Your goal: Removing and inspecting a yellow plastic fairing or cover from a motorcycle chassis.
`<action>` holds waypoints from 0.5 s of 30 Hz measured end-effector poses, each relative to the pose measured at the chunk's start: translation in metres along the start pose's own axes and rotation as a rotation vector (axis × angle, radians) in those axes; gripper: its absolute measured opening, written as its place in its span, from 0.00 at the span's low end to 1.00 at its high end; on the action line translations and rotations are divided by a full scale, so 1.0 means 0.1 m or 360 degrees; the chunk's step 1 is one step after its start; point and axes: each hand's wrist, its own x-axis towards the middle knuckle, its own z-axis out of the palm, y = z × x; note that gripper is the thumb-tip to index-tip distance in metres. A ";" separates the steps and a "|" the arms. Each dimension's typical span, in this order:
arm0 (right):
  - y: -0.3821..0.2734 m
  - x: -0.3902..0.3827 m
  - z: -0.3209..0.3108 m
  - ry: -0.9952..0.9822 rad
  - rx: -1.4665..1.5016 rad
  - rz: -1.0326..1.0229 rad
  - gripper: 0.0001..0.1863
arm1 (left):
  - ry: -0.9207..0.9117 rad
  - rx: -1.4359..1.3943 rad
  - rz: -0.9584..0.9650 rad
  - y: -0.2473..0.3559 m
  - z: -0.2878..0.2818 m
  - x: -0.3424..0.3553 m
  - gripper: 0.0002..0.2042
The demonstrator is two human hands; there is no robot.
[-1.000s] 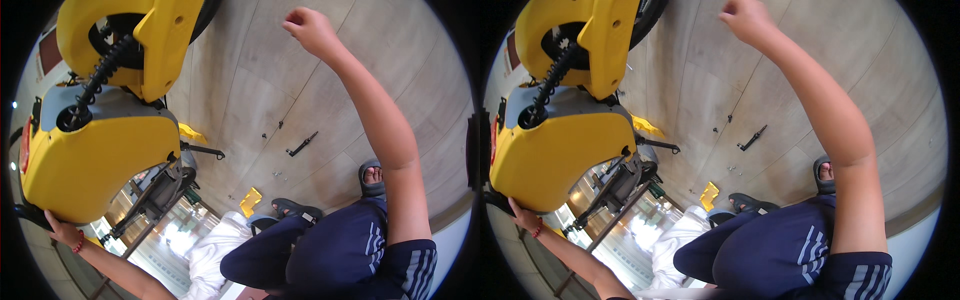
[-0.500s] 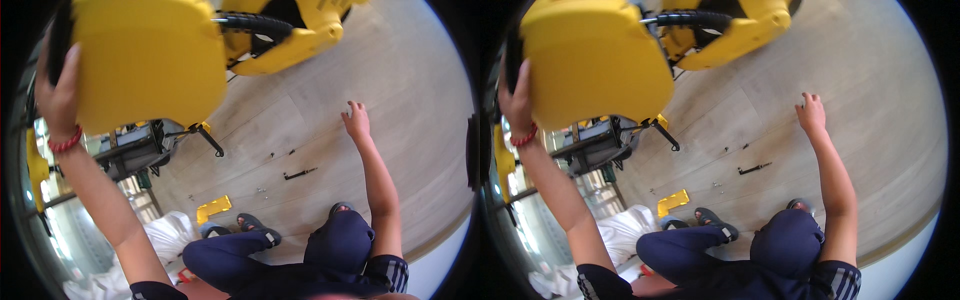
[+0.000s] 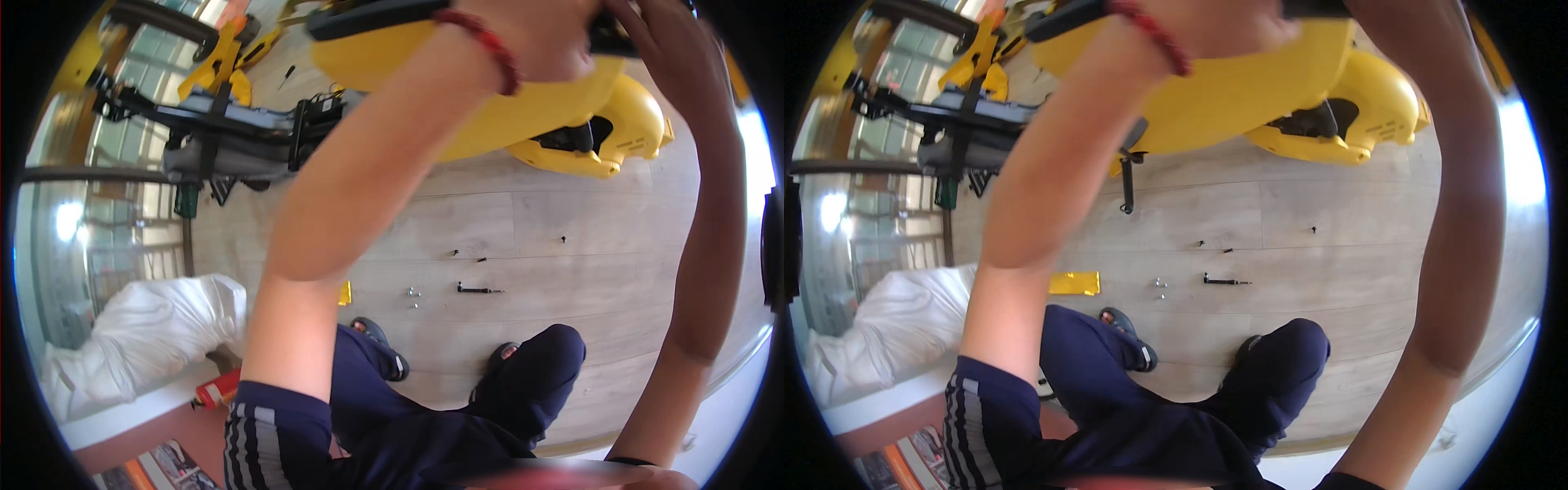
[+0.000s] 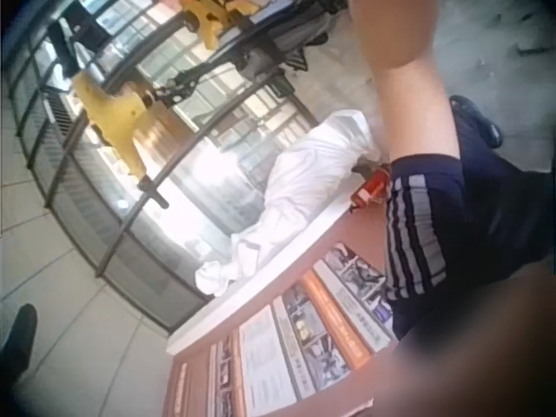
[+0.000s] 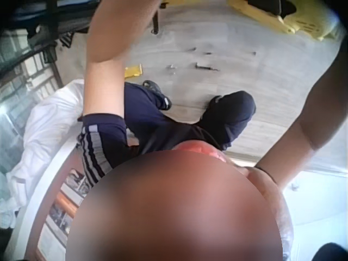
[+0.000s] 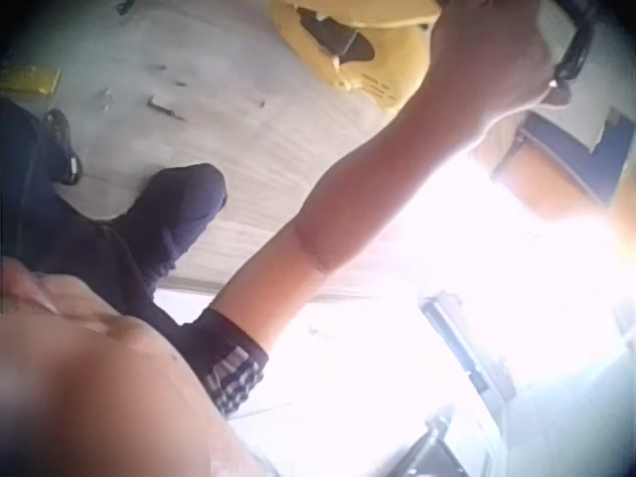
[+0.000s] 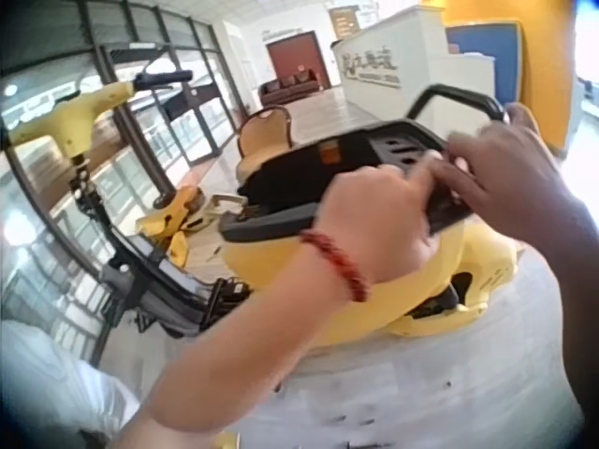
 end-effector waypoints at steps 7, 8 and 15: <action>0.31 0.41 0.65 0.0226 -0.0258 -0.0342 0.19 | -0.0436 -0.0115 -0.0240 -0.18 -0.07 0.06 0.26; 0.26 0.43 0.63 0.0126 -0.0230 -0.0292 0.18 | -0.0477 -0.0153 -0.0287 -0.14 0.00 0.07 0.28; 0.03 0.52 0.48 -0.0080 -0.0100 -0.0207 0.15 | -0.0719 -0.0202 -0.0445 -0.26 -0.04 0.19 0.33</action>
